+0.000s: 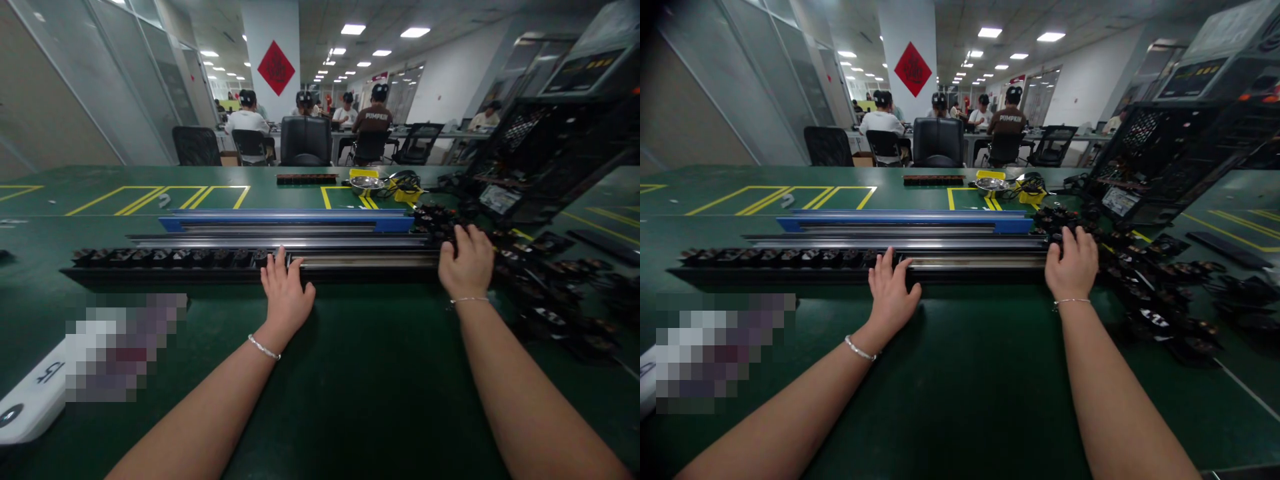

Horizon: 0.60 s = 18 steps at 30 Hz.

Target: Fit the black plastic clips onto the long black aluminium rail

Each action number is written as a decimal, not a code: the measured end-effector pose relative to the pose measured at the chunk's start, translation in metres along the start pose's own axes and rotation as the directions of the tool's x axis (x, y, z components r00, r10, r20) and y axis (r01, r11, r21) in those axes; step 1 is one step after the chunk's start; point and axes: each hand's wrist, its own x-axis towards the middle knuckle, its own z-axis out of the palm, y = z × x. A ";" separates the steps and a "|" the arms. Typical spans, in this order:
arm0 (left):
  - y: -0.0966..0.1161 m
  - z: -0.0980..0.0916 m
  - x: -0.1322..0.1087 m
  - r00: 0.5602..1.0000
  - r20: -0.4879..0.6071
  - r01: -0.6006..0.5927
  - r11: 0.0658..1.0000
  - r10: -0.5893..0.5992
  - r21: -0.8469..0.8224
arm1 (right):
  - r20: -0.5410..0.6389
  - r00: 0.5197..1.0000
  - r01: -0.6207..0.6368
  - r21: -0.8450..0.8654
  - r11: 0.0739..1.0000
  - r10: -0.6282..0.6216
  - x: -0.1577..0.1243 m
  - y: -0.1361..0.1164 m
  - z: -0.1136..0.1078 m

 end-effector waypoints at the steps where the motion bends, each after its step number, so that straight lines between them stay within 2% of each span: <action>1: 0.000 0.000 0.000 1.000 0.008 0.000 1.000 0.000 -0.002 | 0.033 0.997 0.067 0.029 0.997 -0.068 -0.004 -0.015 0.001; 4: 0.000 -0.001 0.002 1.000 0.018 0.007 1.000 -0.006 -0.012 | 0.147 0.965 0.203 0.103 0.974 -0.217 -0.023 -0.055 0.006; 7: -0.001 -0.001 0.004 1.000 0.007 0.011 1.000 -0.011 -0.026 | 0.273 0.929 0.222 0.126 0.967 -0.249 -0.041 -0.080 0.008; 14: -0.002 0.000 0.005 1.000 -0.011 0.020 0.999 -0.021 -0.036 | 0.249 0.959 0.107 0.121 0.987 -0.134 -0.053 -0.090 0.007; 18: -0.002 -0.001 0.006 1.000 0.005 0.011 1.000 -0.011 -0.027 | 0.283 0.939 0.156 0.156 0.975 -0.196 -0.051 -0.087 0.004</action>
